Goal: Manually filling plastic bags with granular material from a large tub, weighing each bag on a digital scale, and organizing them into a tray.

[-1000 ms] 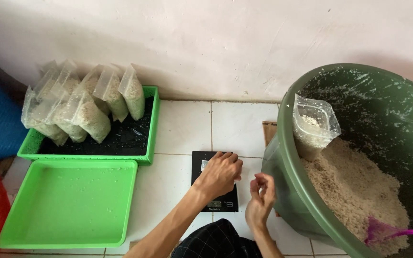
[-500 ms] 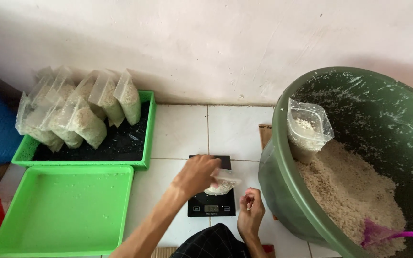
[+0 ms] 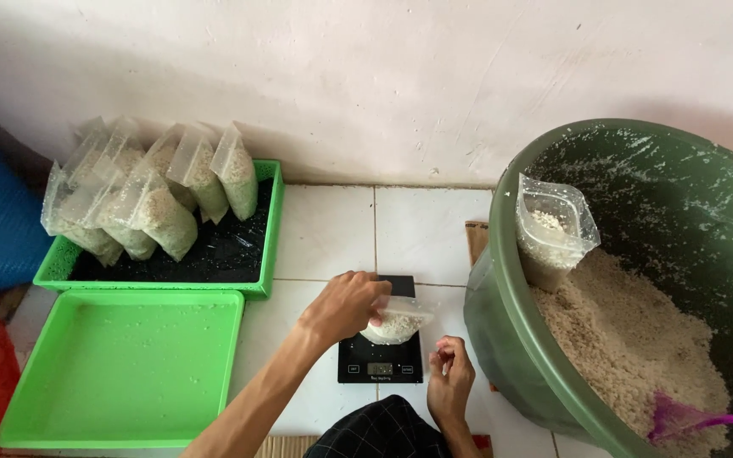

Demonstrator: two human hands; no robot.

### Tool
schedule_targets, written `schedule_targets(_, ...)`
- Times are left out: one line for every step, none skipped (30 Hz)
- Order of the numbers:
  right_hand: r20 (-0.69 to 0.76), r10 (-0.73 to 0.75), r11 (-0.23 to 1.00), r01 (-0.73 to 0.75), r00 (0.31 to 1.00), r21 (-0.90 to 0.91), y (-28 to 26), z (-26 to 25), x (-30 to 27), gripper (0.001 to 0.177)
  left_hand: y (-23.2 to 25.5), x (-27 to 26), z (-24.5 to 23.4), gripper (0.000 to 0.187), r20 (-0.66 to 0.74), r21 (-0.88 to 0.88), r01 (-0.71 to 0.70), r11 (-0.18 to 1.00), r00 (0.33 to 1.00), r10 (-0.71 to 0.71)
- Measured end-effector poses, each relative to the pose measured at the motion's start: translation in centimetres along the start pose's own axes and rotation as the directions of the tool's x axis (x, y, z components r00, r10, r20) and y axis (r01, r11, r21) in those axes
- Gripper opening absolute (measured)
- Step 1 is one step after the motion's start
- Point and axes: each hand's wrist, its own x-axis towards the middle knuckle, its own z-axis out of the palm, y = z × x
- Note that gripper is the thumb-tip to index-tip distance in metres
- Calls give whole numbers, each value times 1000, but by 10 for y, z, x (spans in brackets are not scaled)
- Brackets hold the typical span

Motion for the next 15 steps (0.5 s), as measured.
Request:
schedule_targets(-2, -3, 1000, 3, 1000, 7, 0, 0, 0, 27, 0, 1, 1, 24, 55, 32, 18, 999, 998, -20)
schedule_targets(-3, -8, 1000, 8, 1000, 14, 0, 1, 0, 28, 1, 3, 2, 38, 108, 65, 36, 997, 993, -43)
schedule_targets(-3, -8, 1000, 8, 1000, 15, 4, 1, -2, 28, -1, 5, 14, 38, 108, 65, 37, 997, 993, -44)
schedule_targets(10, -7, 1000, 7, 1000, 10, 7, 2, -1, 27, -5, 7, 24, 26, 75, 104, -28, 994, 997, 21)
schedule_targets(22, -7, 1000, 7, 1000, 5, 9, 4, 0, 26, -8, 10, 34, 15, 44, 145, -92, 985, 995, 86)
schedule_targets(28, -16, 1000, 15, 999, 7, 11, 3, 0, 26, -6, 9, 33, 15, 35, 148, -84, 985, 996, 80)
schedule_targets(24, -16, 1000, 16, 1000, 7, 12, 3, 0, 27, -4, 7, 31, 12, 7, 180, -110, 977, 994, 111)
schedule_targets(24, -19, 1000, 18, 1000, 9, 13, 3, 0, 27, -3, 5, 29, 11, -23, 215, -130, 968, 990, 138)
schedule_targets(35, -30, 999, 30, 999, 13, 22, 2, -2, 27, -3, 3, 24, 11, -34, 220, -117, 969, 991, 127)
schedule_targets(39, -19, 1000, 19, 999, -2, 29, 4, -3, 31, -5, 1, 18, 12, -67, 206, -105, 973, 990, 121)
schedule_targets(43, -8, 1000, 8, 999, -18, 37, 6, -3, 36, -7, -1, 11, 13, -101, 192, -93, 977, 988, 114)
schedule_targets(63, -21, 1000, 21, 998, -9, 41, 7, -3, 36, -13, -1, 2, 13, -113, 199, -70, 977, 989, 94)
schedule_targets(36, -51, 998, 52, 998, -24, 46, 8, -4, 38, -18, 0, -8, 11, -121, 213, -60, 975, 989, 87)
schedule_targets(8, -84, 996, 85, 996, -41, 50, 9, -4, 39, -24, 0, -17, 10, -130, 226, -50, 973, 988, 81)
schedule_targets(25, -100, 994, 101, 995, -32, 64, 12, -4, 39, -29, -4, -34, 10, -146, 232, -29, 972, 987, 64)
